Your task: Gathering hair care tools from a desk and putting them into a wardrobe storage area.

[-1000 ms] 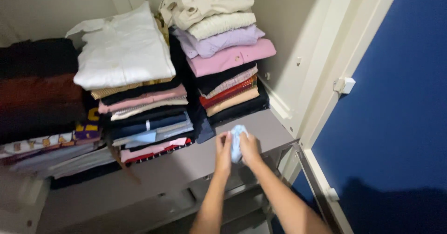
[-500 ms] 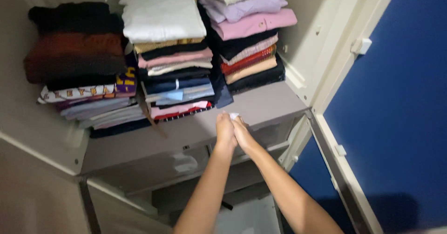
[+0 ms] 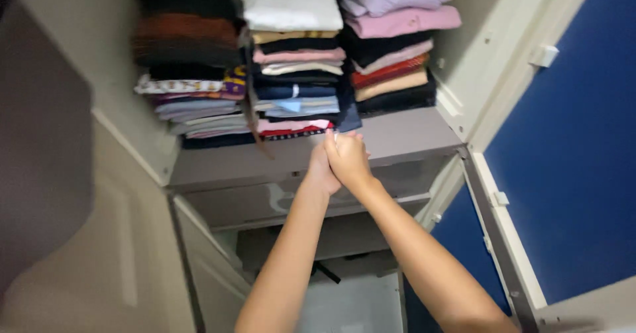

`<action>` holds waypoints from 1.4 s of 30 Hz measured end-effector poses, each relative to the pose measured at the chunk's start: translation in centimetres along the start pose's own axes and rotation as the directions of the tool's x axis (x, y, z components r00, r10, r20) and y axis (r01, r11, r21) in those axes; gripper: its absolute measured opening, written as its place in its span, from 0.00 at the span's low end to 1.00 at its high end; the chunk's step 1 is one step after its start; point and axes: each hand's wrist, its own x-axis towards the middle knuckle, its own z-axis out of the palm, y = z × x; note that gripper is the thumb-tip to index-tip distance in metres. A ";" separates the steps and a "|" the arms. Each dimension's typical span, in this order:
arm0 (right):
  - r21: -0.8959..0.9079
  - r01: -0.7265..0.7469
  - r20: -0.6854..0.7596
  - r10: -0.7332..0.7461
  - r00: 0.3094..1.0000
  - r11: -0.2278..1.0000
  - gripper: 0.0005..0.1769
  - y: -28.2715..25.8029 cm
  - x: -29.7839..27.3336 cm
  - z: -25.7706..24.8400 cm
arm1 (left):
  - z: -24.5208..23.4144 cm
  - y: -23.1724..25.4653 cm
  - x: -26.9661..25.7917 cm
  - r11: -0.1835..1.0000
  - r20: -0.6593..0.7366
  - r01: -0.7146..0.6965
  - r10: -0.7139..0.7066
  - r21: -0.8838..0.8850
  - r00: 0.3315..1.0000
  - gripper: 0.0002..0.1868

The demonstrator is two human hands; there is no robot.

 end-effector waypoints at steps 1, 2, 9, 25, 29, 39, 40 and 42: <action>0.019 0.012 0.046 -0.013 0.999 1.000 0.26 -0.7 0.3 0.2 | 0.4 0.5 -0.9 0.999 -0.008 -0.031 0.031 -0.014 0.999 0.26; 0.038 0.022 0.098 -0.025 0.995 0.999 0.25 -1.4 0.5 0.3 | 0.8 0.9 -1.9 0.997 -0.020 -0.063 0.062 -0.032 0.998 0.25; 0.020 0.194 0.254 -0.192 0.948 0.981 0.24 -4.2 -2.7 0.6 | -2.3 0.0 -5.8 0.943 -0.031 -0.292 0.290 -0.158 0.956 0.20; 0.773 0.176 0.390 -0.675 0.626 0.610 0.07 -26.8 -24.1 -1.9 | -1.4 -5.1 -40.3 0.677 -0.147 -0.720 0.705 -0.151 0.694 0.30; 0.857 0.137 0.335 -0.739 0.585 0.497 0.08 -31.9 -28.8 0.8 | -2.9 -4.4 -48.7 0.551 -0.308 -0.834 0.788 -0.033 0.533 0.29; 0.969 0.052 0.181 -0.844 0.505 0.240 0.24 -44.8 -42.9 7.4 | -6.9 -5.6 -70.0 0.299 -0.472 -0.946 0.856 0.124 0.209 0.26; 0.965 -0.020 0.240 -0.853 0.464 0.260 0.25 -46.9 -44.1 7.8 | -6.4 -5.4 -72.2 0.246 -0.488 -0.959 0.860 0.143 0.148 0.26; 0.957 -0.099 0.288 -0.867 0.407 0.271 0.26 -49.6 -46.7 8.6 | -6.3 -5.4 -76.3 0.177 -0.504 -0.969 0.861 0.173 0.068 0.27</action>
